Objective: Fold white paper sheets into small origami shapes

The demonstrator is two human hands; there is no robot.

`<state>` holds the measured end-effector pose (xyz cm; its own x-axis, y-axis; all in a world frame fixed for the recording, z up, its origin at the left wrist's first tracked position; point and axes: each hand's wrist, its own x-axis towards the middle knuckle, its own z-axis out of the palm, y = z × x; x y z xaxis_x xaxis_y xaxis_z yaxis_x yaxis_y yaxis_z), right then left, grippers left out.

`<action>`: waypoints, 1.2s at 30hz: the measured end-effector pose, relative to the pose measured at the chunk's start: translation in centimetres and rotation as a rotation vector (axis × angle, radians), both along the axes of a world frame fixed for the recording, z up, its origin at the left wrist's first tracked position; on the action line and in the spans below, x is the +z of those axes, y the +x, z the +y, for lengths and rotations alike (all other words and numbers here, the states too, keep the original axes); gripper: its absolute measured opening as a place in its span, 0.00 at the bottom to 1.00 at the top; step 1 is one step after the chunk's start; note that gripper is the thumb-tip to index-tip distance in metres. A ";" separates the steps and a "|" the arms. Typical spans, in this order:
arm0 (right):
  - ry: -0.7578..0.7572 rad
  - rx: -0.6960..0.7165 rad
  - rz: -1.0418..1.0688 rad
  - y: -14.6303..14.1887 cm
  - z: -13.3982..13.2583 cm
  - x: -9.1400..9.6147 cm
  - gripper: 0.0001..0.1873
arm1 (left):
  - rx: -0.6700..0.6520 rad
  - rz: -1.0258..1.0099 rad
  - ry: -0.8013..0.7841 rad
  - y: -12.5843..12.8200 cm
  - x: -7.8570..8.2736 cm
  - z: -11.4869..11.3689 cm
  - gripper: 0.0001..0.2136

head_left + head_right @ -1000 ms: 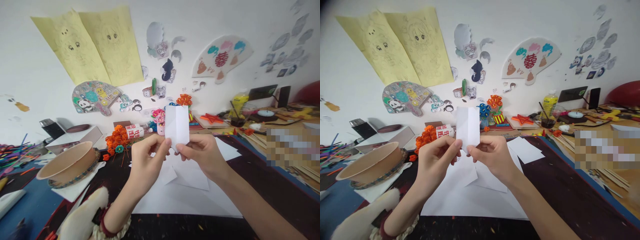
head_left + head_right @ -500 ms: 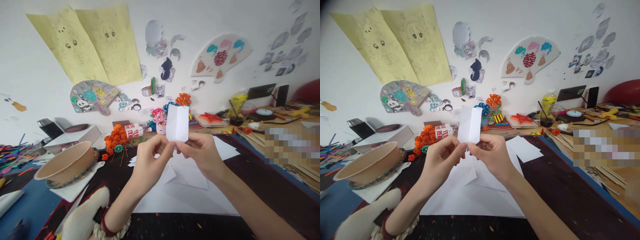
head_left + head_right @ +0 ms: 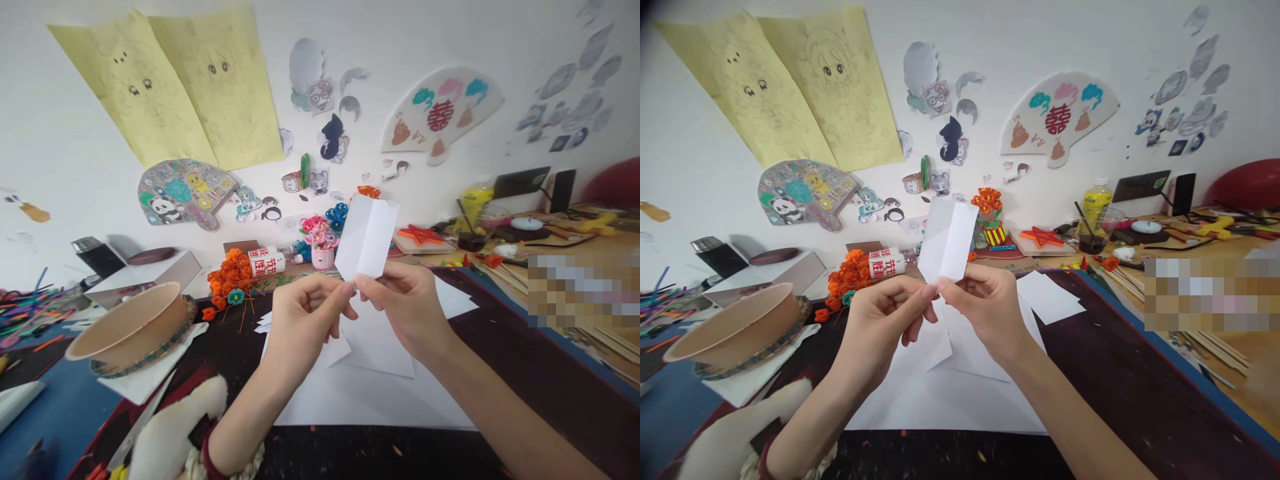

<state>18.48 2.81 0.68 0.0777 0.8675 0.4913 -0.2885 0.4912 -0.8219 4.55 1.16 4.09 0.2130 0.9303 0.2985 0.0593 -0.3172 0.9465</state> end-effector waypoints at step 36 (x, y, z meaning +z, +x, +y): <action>-0.039 0.089 -0.110 0.4 0.2 -0.1 0.05 | 0.075 0.125 0.147 -0.7 0.3 0.3 0.09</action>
